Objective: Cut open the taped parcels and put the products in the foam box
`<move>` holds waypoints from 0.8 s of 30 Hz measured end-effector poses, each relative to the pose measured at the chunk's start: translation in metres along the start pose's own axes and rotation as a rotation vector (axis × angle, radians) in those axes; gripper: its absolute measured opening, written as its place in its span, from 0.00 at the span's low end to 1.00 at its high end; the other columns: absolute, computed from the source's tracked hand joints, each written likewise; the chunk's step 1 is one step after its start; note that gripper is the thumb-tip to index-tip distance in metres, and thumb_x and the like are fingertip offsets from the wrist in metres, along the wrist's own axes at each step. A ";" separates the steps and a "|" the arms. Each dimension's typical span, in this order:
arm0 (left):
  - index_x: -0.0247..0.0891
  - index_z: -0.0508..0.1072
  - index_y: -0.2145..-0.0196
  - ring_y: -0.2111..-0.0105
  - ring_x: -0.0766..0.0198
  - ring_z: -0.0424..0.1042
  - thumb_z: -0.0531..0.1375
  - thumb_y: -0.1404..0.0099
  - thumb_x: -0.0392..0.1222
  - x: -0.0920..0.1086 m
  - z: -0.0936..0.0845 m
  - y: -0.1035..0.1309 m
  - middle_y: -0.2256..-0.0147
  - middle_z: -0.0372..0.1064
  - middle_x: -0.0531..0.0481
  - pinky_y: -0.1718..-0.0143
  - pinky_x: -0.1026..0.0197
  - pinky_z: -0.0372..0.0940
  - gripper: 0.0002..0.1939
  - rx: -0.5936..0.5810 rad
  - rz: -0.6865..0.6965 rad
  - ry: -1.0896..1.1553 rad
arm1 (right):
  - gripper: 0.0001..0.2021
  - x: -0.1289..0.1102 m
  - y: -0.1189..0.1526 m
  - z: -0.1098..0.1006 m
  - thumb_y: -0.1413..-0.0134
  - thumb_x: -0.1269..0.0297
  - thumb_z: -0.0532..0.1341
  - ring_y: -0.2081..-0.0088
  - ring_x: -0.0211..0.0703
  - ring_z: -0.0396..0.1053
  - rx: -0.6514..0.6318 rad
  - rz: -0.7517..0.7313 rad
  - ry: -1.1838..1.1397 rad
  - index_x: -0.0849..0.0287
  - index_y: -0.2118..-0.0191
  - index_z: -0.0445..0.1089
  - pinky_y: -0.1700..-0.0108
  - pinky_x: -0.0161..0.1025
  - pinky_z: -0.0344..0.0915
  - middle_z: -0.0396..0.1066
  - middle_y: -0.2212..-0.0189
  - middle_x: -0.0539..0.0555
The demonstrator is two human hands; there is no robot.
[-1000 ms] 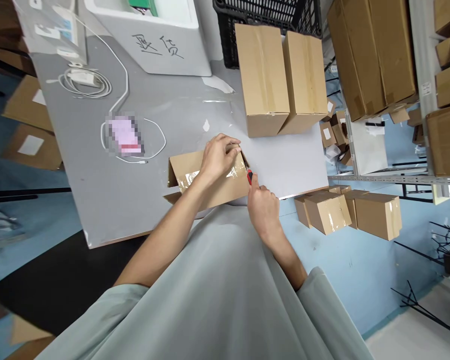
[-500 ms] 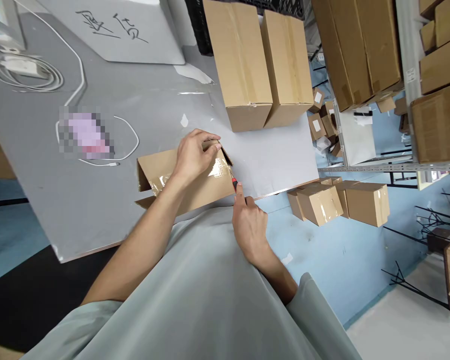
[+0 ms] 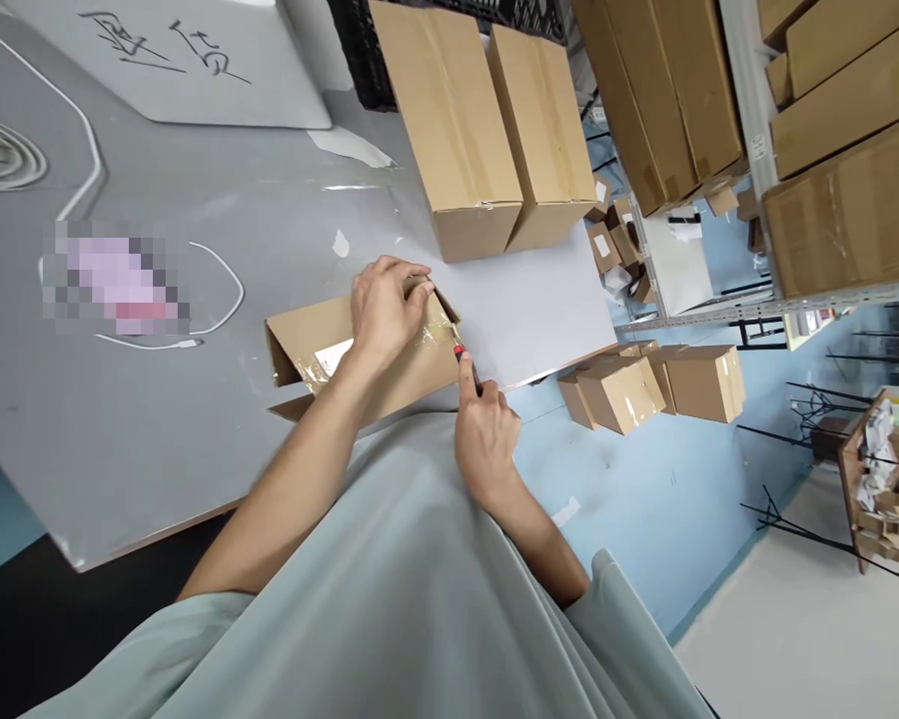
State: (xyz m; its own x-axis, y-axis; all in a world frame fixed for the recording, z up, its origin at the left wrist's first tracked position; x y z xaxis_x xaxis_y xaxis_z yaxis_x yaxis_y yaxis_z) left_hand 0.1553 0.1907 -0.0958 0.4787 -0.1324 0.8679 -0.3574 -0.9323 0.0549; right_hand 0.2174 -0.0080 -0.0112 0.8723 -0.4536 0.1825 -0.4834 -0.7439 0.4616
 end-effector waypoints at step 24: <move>0.48 0.80 0.46 0.32 0.38 0.68 0.58 0.21 0.49 -0.002 0.003 0.013 0.40 0.76 0.40 0.27 0.38 0.57 0.13 -0.017 0.009 0.037 | 0.36 -0.011 0.014 -0.001 0.18 0.69 0.52 0.59 0.43 0.81 0.084 0.079 -0.052 0.41 0.13 0.47 0.60 0.33 0.70 0.80 0.48 0.58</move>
State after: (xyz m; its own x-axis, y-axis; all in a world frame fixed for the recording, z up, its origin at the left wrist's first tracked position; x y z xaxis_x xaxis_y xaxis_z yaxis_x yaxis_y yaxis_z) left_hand 0.1528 0.1777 -0.0981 0.4453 -0.1280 0.8862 -0.3756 -0.9251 0.0551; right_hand 0.2009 -0.0122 -0.0057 0.8276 -0.5353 0.1690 -0.5564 -0.7425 0.3729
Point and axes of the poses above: each hand's wrist, its own y-axis away from the middle knuckle, its own z-axis out of the palm, x = y × z, the point moved 4 cm from there along -y, towards the middle knuckle
